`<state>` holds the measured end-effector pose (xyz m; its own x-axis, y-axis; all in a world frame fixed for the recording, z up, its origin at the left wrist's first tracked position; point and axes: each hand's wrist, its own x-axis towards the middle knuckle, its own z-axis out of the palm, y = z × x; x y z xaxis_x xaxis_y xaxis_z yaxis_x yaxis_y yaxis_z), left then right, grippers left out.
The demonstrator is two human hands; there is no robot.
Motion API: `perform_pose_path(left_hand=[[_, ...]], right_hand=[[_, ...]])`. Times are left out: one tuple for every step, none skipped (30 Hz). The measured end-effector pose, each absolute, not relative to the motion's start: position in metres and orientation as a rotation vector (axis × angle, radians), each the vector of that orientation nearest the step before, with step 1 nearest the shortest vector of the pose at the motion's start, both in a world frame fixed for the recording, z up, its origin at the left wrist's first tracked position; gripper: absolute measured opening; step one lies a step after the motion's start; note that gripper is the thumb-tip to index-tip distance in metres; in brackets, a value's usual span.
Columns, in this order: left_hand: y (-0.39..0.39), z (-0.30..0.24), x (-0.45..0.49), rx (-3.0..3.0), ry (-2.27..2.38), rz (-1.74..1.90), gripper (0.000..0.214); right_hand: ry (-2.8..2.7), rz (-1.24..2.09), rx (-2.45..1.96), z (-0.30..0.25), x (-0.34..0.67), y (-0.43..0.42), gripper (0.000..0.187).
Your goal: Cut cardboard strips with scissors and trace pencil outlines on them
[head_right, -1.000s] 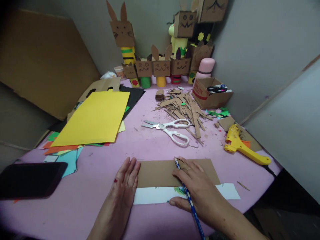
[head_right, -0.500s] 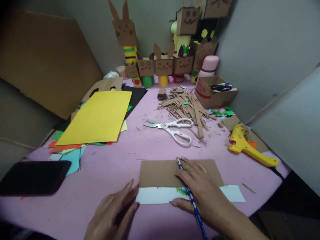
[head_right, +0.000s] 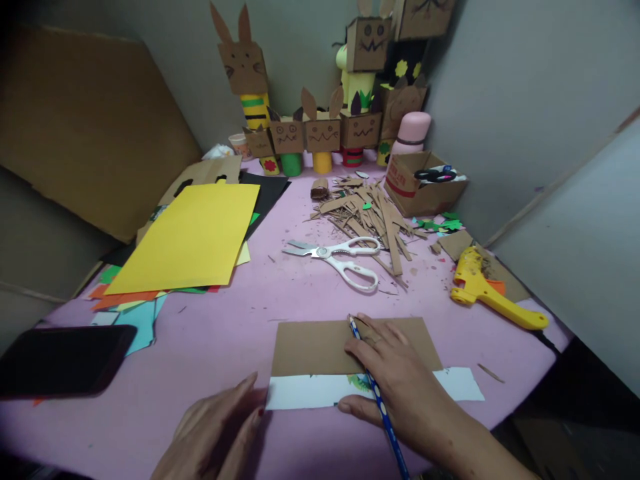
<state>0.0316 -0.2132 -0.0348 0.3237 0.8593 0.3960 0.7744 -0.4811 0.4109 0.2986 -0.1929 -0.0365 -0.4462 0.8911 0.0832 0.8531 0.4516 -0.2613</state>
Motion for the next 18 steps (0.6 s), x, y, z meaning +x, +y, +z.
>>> perform_pose_path(left_hand=[[-0.208, -0.033, 0.034, 2.509, 1.47, 0.86, 0.039], [-0.202, -0.032, 0.037, 2.594, 1.416, 0.827, 0.041], [-0.196, -0.031, 0.041, 2.668, 1.366, 0.771, 0.045], [-0.189, -0.03, 0.045, 2.724, 1.322, 0.699, 0.049], [-0.183, -0.03, 0.049, 2.756, 1.282, 0.613, 0.055], [-0.177, -0.03, 0.053, 2.767, 1.248, 0.525, 0.06], [-0.172, -0.031, 0.056, 2.765, 1.21, 0.441, 0.064], [-0.167, -0.032, 0.058, 2.753, 1.167, 0.367, 0.067], [-0.163, -0.032, 0.059, 2.736, 1.125, 0.301, 0.068], [-0.16, -0.033, 0.059, 2.717, 1.092, 0.242, 0.067], [-0.157, -0.034, 0.059, 2.698, 1.067, 0.2, 0.066], [-0.155, -0.034, 0.059, 2.678, 1.055, 0.173, 0.064], [-0.154, -0.034, 0.058, 2.659, 1.051, 0.158, 0.062], [-0.154, -0.034, 0.058, 2.643, 1.057, 0.158, 0.061], [-0.155, -0.033, 0.057, 2.63, 1.067, 0.169, 0.06], [-0.155, -0.033, 0.057, 2.622, 1.07, 0.185, 0.059], [-0.156, -0.032, 0.057, 2.618, 1.07, 0.199, 0.058], [-0.157, -0.031, 0.057, 2.618, 1.072, 0.214, 0.057]], right_hand=[[-2.491, 0.273, -1.523, -0.035, 0.298, -0.193, 0.049], [-2.488, 0.282, -1.522, -0.035, 0.298, -0.193, 0.048], [-2.485, 0.291, -1.52, -0.034, 0.297, -0.192, 0.048], [-2.481, 0.305, -1.517, -0.033, 0.297, -0.192, 0.047], [-2.473, 0.315, -1.517, -0.033, 0.297, -0.193, 0.047], [-2.467, 0.324, -1.516, -0.033, 0.297, -0.193, 0.047], [-2.461, 0.332, -1.517, -0.032, 0.297, -0.193, 0.048], [-2.455, 0.338, -1.518, -0.032, 0.297, -0.193, 0.049], [-2.452, 0.345, -1.517, -0.032, 0.297, -0.192, 0.05], [-2.448, 0.351, -1.518, -0.032, 0.297, -0.192, 0.05], [-2.445, 0.355, -1.518, -0.031, 0.296, -0.192, 0.05], [-2.441, 0.359, -1.519, -0.031, 0.296, -0.192, 0.05], [-2.437, 0.363, -1.521, -0.03, 0.296, -0.191, 0.05], [-2.432, 0.367, -1.523, -0.029, 0.296, -0.191, 0.049], [-2.426, 0.371, -1.525, -0.029, 0.295, -0.191, 0.049], [-2.419, 0.374, -1.526, -0.028, 0.295, -0.191, 0.049], [-2.415, 0.379, -1.524, -0.028, 0.295, -0.191, 0.048], [-2.41, 0.381, -1.525, -0.028, 0.295, -0.191, 0.048]])
